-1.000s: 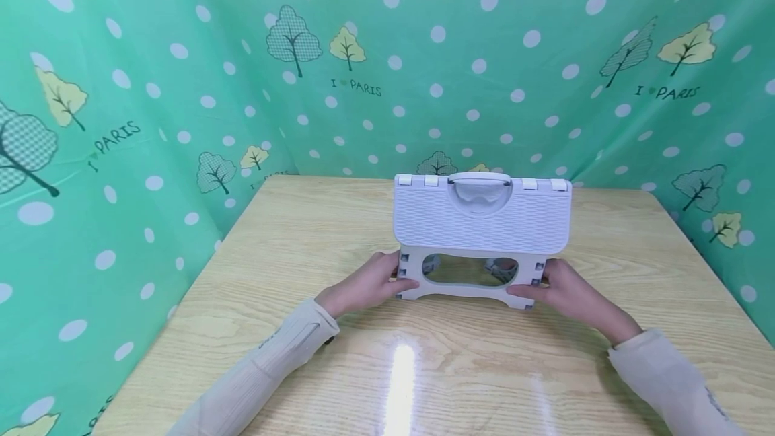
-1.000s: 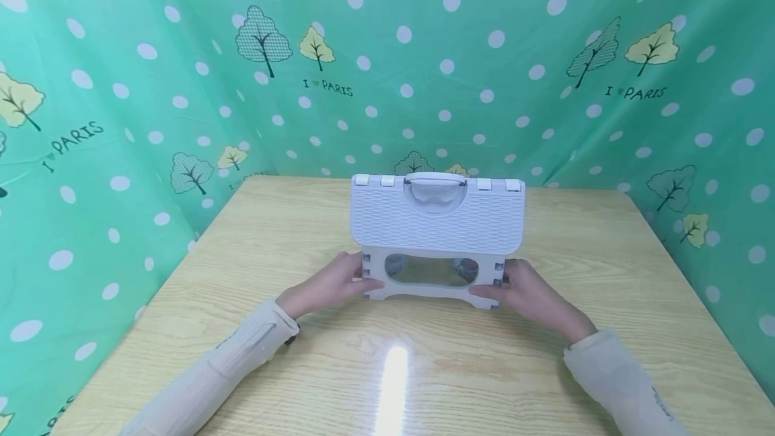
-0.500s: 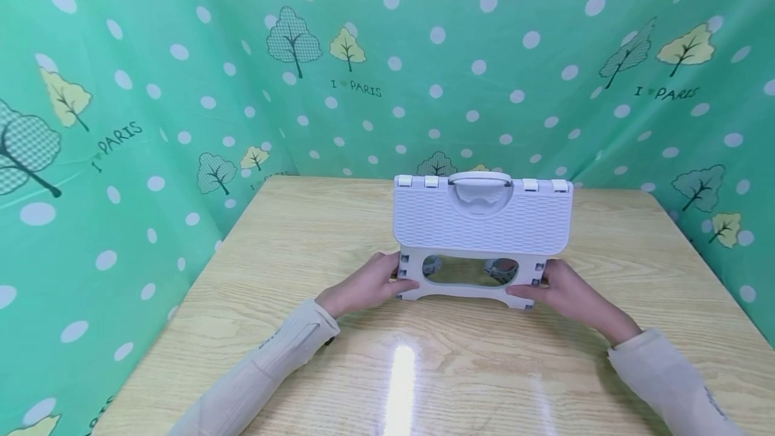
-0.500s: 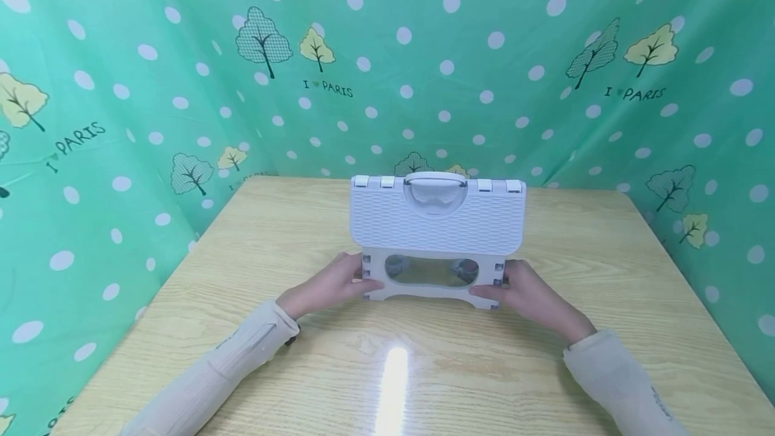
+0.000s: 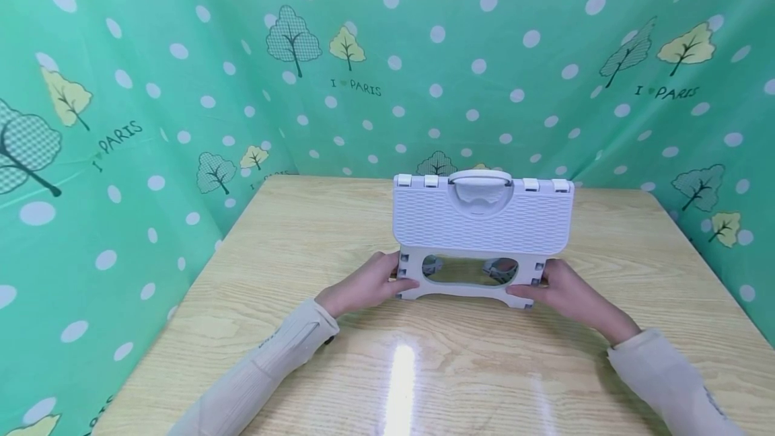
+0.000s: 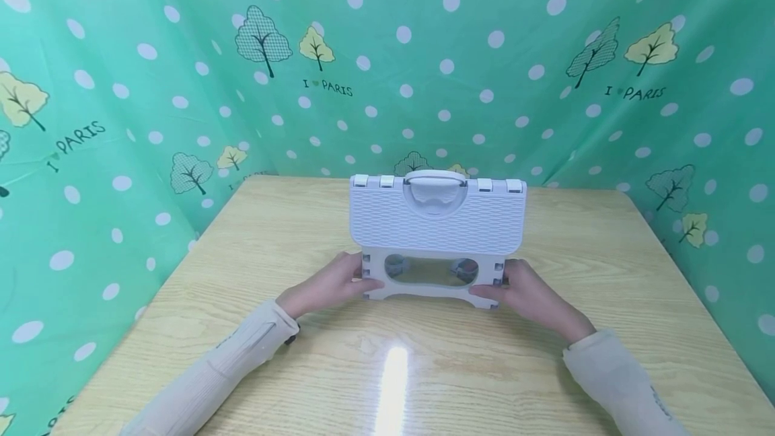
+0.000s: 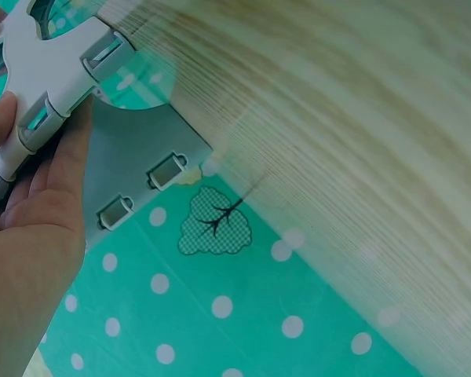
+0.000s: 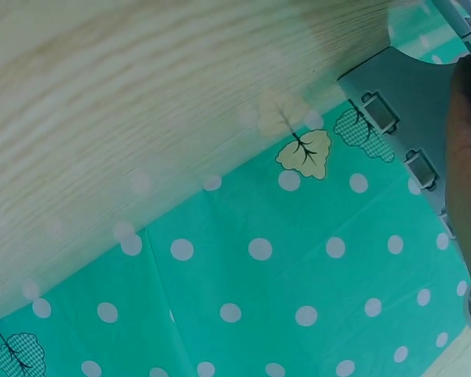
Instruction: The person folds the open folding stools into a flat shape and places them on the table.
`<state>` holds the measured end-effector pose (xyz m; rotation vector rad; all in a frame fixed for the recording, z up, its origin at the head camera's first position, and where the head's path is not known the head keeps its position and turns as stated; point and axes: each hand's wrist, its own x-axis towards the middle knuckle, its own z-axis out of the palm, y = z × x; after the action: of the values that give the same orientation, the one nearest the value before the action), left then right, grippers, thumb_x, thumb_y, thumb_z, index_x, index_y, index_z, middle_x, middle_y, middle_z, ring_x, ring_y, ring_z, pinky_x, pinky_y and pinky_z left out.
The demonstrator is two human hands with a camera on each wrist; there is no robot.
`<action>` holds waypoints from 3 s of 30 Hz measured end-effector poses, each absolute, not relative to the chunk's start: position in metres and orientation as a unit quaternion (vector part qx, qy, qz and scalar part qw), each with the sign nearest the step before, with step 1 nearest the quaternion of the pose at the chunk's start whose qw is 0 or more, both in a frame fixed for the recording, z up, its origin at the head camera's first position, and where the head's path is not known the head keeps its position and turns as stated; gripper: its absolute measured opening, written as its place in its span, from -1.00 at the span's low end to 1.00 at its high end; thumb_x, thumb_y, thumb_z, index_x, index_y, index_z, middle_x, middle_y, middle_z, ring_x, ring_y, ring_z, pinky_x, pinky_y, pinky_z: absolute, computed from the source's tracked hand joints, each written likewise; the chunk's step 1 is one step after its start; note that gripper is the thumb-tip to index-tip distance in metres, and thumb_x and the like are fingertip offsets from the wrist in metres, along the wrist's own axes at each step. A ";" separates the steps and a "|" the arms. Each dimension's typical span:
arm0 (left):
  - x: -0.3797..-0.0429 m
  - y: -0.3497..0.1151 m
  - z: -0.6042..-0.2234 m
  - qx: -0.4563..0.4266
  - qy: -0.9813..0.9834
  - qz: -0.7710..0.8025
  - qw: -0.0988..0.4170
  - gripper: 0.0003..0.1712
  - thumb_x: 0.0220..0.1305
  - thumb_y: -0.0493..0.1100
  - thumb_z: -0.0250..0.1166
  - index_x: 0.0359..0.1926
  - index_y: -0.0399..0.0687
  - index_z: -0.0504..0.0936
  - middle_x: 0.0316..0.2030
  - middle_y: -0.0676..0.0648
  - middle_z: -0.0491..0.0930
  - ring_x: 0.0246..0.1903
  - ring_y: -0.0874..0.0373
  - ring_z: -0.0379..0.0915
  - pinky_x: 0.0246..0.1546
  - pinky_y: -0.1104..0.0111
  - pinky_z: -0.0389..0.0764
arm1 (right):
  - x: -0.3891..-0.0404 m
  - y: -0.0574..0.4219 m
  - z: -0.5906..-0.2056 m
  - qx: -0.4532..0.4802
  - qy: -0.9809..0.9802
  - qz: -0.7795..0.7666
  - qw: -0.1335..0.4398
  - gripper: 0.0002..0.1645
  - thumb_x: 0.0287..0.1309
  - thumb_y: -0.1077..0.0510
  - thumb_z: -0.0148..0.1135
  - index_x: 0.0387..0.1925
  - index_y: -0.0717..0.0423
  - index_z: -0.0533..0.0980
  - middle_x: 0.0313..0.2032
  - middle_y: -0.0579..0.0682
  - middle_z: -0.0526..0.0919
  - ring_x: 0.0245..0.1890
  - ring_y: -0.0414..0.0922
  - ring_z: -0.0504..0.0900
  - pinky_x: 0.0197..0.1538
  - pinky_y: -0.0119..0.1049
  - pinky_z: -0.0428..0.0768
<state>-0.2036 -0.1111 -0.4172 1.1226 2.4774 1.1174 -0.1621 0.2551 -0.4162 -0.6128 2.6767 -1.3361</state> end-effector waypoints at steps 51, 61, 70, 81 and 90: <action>-0.205 -0.112 -0.421 0.375 0.829 0.395 0.123 -0.46 0.43 -0.04 0.24 0.37 0.03 0.40 0.11 0.04 0.64 -0.03 0.34 0.59 -0.05 0.45 0.61 | -0.161 0.254 -0.417 -0.196 0.875 -0.440 0.044 -0.66 0.17 0.08 0.44 -0.07 0.12 0.57 -0.32 -0.10 0.71 -0.51 -0.23 0.55 -0.50 -0.32 0.56; -0.205 -0.112 -0.420 0.369 0.828 0.401 0.133 -0.46 0.43 -0.05 0.25 0.37 0.09 0.39 0.12 0.05 0.63 -0.02 0.34 0.59 -0.05 0.45 0.61 | -0.161 0.254 -0.417 -0.201 0.875 -0.439 0.041 -0.64 0.16 0.10 0.45 -0.05 0.10 0.57 -0.28 -0.09 0.73 -0.48 -0.23 0.57 -0.48 -0.31 0.59; -0.205 -0.112 -0.420 0.365 0.827 0.403 0.139 -0.52 0.42 -0.08 0.26 0.31 0.02 0.47 0.08 0.04 0.66 -0.07 0.34 0.61 -0.08 0.45 0.63 | -0.161 0.254 -0.417 -0.201 0.876 -0.436 0.038 -0.65 0.15 0.10 0.46 -0.07 0.10 0.57 -0.28 -0.10 0.73 -0.50 -0.24 0.55 -0.49 -0.31 0.57; -0.205 -0.112 -0.420 0.371 0.821 0.409 0.143 -0.48 0.42 -0.09 0.26 0.35 0.05 0.45 0.13 0.08 0.62 -0.01 0.35 0.58 -0.01 0.44 0.60 | -0.161 0.254 -0.416 -0.195 0.876 -0.439 0.048 -0.66 0.16 0.08 0.45 -0.08 0.11 0.57 -0.36 -0.12 0.70 -0.57 -0.26 0.47 -0.55 -0.34 0.50; -0.205 -0.111 -0.420 0.374 0.819 0.410 0.144 -0.49 0.42 -0.10 0.26 0.34 0.04 0.46 0.13 0.07 0.63 0.00 0.34 0.59 -0.01 0.44 0.60 | -0.160 0.253 -0.415 -0.188 0.879 -0.435 0.049 -0.65 0.15 0.07 0.45 -0.07 0.10 0.58 -0.33 -0.14 0.72 -0.54 -0.25 0.49 -0.52 -0.33 0.52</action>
<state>-0.2052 -0.1111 -0.4201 1.0780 2.3612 1.1812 -0.1602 0.2532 -0.4148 -0.5735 2.6798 -1.3256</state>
